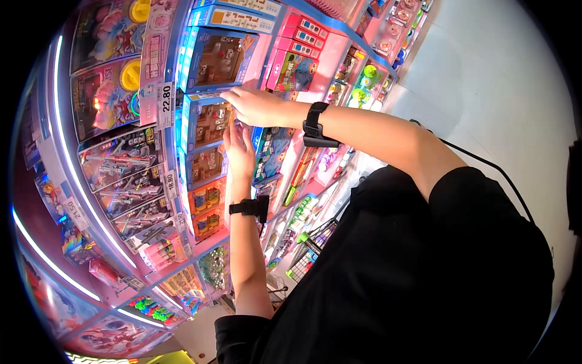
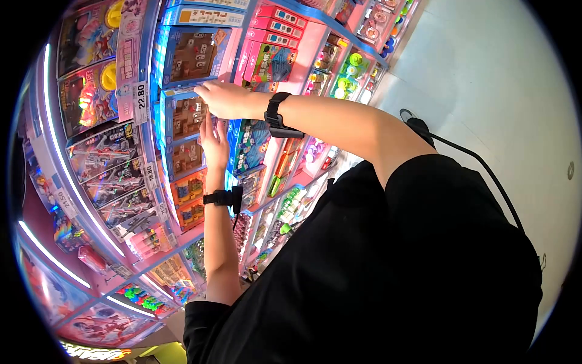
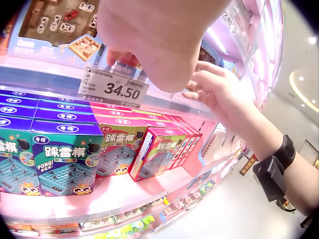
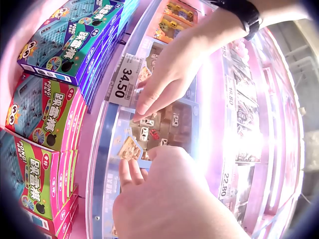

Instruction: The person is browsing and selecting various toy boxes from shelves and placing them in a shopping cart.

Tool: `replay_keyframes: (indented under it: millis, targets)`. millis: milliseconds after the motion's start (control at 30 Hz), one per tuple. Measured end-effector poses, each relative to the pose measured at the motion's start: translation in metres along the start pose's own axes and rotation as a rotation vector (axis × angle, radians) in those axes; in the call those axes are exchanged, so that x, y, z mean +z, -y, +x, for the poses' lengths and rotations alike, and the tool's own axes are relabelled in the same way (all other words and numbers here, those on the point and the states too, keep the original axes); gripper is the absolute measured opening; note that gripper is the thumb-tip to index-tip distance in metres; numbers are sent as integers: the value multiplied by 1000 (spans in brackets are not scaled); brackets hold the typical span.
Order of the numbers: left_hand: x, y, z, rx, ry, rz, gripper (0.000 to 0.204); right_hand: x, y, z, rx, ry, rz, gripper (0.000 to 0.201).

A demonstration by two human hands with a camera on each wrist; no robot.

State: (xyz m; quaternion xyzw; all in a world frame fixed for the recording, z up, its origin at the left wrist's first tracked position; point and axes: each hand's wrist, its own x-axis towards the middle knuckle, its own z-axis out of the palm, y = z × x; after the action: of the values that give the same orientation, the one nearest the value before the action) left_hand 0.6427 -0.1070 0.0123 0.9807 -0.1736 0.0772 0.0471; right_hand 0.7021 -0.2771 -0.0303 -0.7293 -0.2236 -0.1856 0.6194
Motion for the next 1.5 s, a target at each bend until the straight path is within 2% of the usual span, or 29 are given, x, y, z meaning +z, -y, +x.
replay_keyframes:
  millis: [200,233,300,467,667,767,867,900,967,1033,1233,1367,1500]
  targets:
    - [2,14,28,-56,60,55,55,-9,-1,-6,-6,25,40,44]
    - [4,15,31,-61,56,78,56,-12,-3,-6,46,107,101,39]
    - [2,13,38,-88,79,98,59,-15,-8,-6,40,135,73,36]
    - [17,54,50,-74,92,30,64,-24,-18,-8,4,170,28,28]
    - [25,66,49,-42,3,49,62,-30,-15,-6,26,149,31,26]
    - [22,59,48,-75,-10,43,57,-21,-20,-8,-71,23,28,21]
    - [18,54,43,-118,-19,-8,52,-17,-21,-7,-82,34,32,24]
    - [16,53,42,-111,-19,1,51,-17,-20,-5,-53,91,7,29]
    - [13,51,42,-121,-22,-51,48,-16,-18,0,-56,41,13,33]
    - [12,55,41,-87,-9,-29,46,-8,-18,2,-62,-14,5,39]
    - [13,58,31,20,-35,-59,44,4,5,-10,7,-32,-30,33]
    - [8,45,28,-11,-2,-85,49,0,23,-26,118,1,-13,47]
    - [20,64,37,137,-18,85,58,-1,18,-43,111,-51,-53,37]
